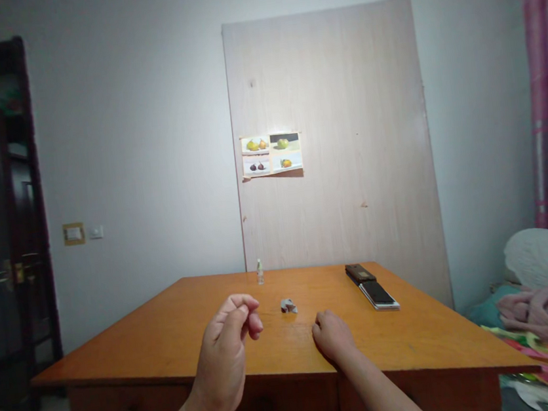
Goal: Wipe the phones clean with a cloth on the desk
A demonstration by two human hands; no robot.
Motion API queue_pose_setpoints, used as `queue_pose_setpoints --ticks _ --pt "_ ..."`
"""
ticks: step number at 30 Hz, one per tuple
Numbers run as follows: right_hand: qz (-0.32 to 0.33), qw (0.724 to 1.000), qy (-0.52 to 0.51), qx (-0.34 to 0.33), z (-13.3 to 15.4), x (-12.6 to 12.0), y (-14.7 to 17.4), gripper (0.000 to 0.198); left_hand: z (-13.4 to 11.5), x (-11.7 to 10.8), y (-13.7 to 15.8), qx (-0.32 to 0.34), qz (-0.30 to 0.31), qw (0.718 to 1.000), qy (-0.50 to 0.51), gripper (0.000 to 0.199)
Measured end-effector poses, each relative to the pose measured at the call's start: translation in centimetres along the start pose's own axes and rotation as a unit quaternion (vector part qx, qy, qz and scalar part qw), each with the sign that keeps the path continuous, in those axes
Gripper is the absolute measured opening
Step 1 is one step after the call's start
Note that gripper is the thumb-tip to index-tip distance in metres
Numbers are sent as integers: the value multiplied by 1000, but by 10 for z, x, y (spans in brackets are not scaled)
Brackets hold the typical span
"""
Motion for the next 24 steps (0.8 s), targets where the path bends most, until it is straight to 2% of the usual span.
queue_pose_setpoints --ticks 5,14,20,24 --pt "-1 1000 3 1 1 0 0 25 3 3 2 -37 1 998 50 19" --pt "-1 1000 5 1 1 -3 1 26 -4 9 5 -32 10 998 47 25" --pt "3 1000 5 5 1 -3 1 27 -17 15 11 -9 76 996 -38 45" --pt "2 1000 2 7 1 -5 2 27 -42 29 25 36 118 992 -39 41"
Point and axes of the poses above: each hand's wrist, its own y-axis away from the middle knuckle, its own x-axis out of the palm, z = x × y, the point moved 4 cm from there along -y, towards the middle knuckle, and after that the axes turned 15 degrees about y, right-handed, at the moved point
